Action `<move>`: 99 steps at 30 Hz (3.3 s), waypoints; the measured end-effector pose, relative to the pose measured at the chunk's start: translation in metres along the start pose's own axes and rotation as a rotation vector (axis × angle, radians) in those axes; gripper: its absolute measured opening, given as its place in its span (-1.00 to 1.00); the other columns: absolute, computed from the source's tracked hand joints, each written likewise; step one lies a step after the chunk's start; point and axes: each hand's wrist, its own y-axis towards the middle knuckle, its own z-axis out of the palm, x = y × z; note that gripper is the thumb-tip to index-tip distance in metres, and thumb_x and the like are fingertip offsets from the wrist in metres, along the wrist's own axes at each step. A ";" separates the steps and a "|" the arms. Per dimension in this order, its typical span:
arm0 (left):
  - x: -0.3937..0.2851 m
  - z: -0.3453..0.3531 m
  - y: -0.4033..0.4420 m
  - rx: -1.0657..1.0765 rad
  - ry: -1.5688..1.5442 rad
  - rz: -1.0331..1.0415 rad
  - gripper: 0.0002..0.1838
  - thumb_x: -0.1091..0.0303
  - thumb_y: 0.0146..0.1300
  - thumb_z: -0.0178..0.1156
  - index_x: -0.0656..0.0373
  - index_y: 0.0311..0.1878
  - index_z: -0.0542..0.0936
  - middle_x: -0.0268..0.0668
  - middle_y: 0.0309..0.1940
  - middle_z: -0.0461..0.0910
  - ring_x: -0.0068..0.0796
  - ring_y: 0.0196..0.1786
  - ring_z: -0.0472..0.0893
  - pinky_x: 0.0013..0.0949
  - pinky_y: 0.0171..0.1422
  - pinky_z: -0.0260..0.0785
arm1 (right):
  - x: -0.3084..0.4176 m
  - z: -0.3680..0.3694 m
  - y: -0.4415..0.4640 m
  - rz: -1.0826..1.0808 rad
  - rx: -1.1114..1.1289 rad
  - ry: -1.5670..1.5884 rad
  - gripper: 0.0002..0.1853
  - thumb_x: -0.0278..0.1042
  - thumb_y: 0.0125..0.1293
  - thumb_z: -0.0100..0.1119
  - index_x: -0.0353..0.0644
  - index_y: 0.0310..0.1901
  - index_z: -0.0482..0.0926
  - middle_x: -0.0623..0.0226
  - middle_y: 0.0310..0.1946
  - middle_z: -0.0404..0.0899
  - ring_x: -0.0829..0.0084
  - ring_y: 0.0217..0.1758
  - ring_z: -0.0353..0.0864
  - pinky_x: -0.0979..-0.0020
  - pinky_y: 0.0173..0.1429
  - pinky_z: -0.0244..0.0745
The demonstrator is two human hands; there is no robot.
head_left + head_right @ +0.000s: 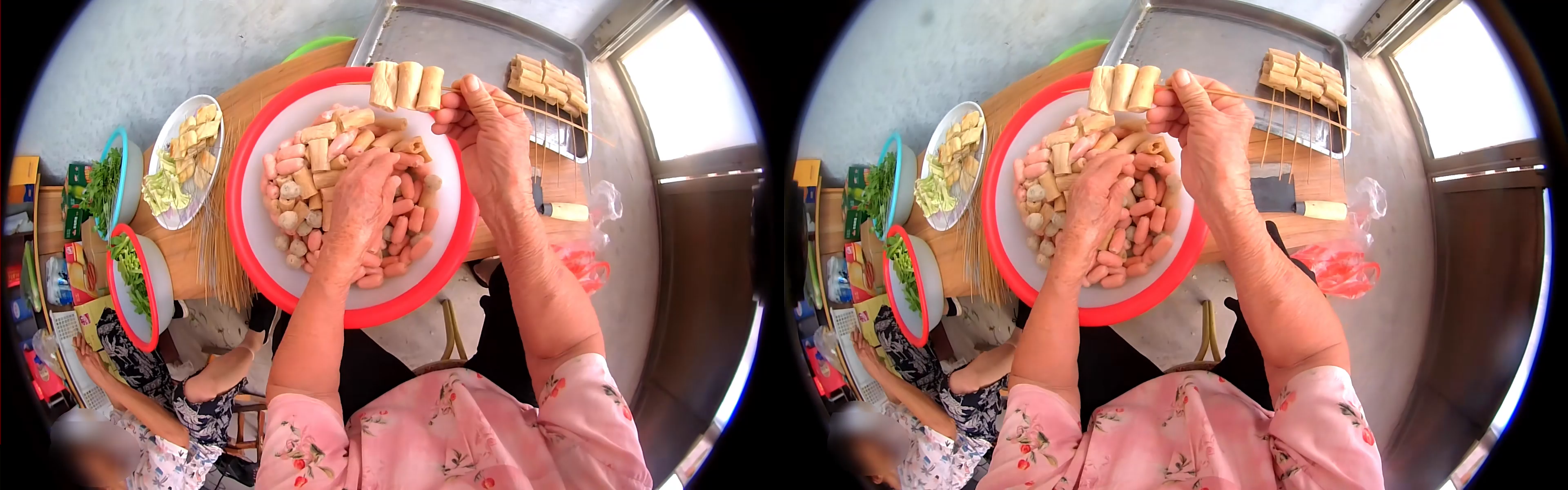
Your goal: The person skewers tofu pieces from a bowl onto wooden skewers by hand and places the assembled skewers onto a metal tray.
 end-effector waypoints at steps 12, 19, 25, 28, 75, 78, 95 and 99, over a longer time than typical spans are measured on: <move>0.039 0.049 0.041 0.192 0.245 0.016 -0.71 0.45 0.07 0.14 0.22 -0.08 0.52 -0.16 -0.11 0.51 -0.11 -0.10 0.47 -0.17 0.00 0.32 | 0.008 0.000 -0.004 -0.011 -0.017 0.015 -0.81 -0.34 0.32 0.13 -0.33 -0.27 0.53 0.21 -0.45 0.60 0.48 -0.50 0.56 0.48 -0.32 0.52; 0.035 0.037 0.036 0.177 0.294 0.064 -0.77 0.33 0.15 0.18 0.17 -0.12 0.54 -0.15 -0.25 0.54 -0.10 -0.12 0.47 -0.15 0.00 0.30 | 0.011 -0.003 -0.005 0.014 -0.022 0.024 -0.82 -0.35 0.31 0.14 -0.33 -0.26 0.53 0.21 -0.45 0.60 0.47 -0.50 0.55 0.48 -0.33 0.51; 0.014 0.030 0.013 0.096 0.122 -0.191 -0.81 0.42 0.00 0.16 0.22 -0.27 0.50 -0.06 -0.36 0.52 -0.05 -0.18 0.52 -0.12 -0.07 0.36 | 0.010 -0.003 -0.008 0.013 0.000 0.003 -0.84 -0.34 0.32 0.12 -0.28 -0.29 0.52 0.25 -0.49 0.59 0.48 -0.51 0.55 0.48 -0.37 0.53; -0.019 0.003 0.003 0.020 -0.381 -0.641 -0.83 0.46 0.05 0.15 0.24 -0.25 0.50 -0.33 -0.45 0.56 -0.69 -0.44 0.49 -0.50 -0.50 0.33 | 0.008 0.000 -0.012 0.029 0.013 -0.016 -0.82 -0.34 0.32 0.13 -0.30 -0.28 0.53 0.25 -0.47 0.59 0.50 -0.50 0.55 0.50 -0.36 0.51; 0.024 -0.057 -0.021 -0.581 -1.565 -0.613 -0.75 0.40 0.34 0.03 0.16 0.07 0.39 -0.11 -0.11 0.55 -0.25 -0.07 0.60 -0.23 0.04 0.53 | -0.020 0.014 -0.037 0.117 0.140 -0.163 -0.81 -0.30 0.32 0.13 -0.27 -0.23 0.55 0.28 -0.43 0.59 0.49 -0.47 0.54 0.48 -0.31 0.50; 0.025 -0.057 -0.023 -0.549 -1.581 -0.596 -0.74 0.40 0.34 0.03 0.15 0.07 0.39 -0.09 -0.11 0.55 -0.26 -0.09 0.60 -0.21 0.01 0.54 | -0.022 0.013 -0.036 0.109 0.135 -0.165 -0.81 -0.29 0.32 0.13 -0.27 -0.23 0.55 0.29 -0.43 0.59 0.49 -0.47 0.54 0.47 -0.31 0.50; 0.020 -0.057 -0.025 -0.541 -1.556 -0.703 -0.64 0.43 0.17 0.21 0.02 0.02 0.37 -0.23 -0.14 0.55 -0.28 -0.12 0.59 -0.17 -0.04 0.48 | -0.033 0.013 -0.042 0.116 0.171 -0.160 -0.81 -0.30 0.34 0.10 -0.25 -0.23 0.56 0.32 -0.42 0.60 0.50 -0.45 0.56 0.47 -0.27 0.51; 0.007 -0.060 -0.025 -0.483 -1.462 -0.729 -0.74 0.37 0.19 0.19 0.20 -0.06 0.48 -0.22 -0.22 0.57 -0.31 -0.15 0.57 -0.26 0.00 0.42 | -0.040 0.017 -0.045 0.134 0.179 -0.097 -0.86 -0.37 0.29 0.16 -0.27 -0.24 0.58 0.28 -0.45 0.61 0.51 -0.47 0.58 0.54 -0.38 0.54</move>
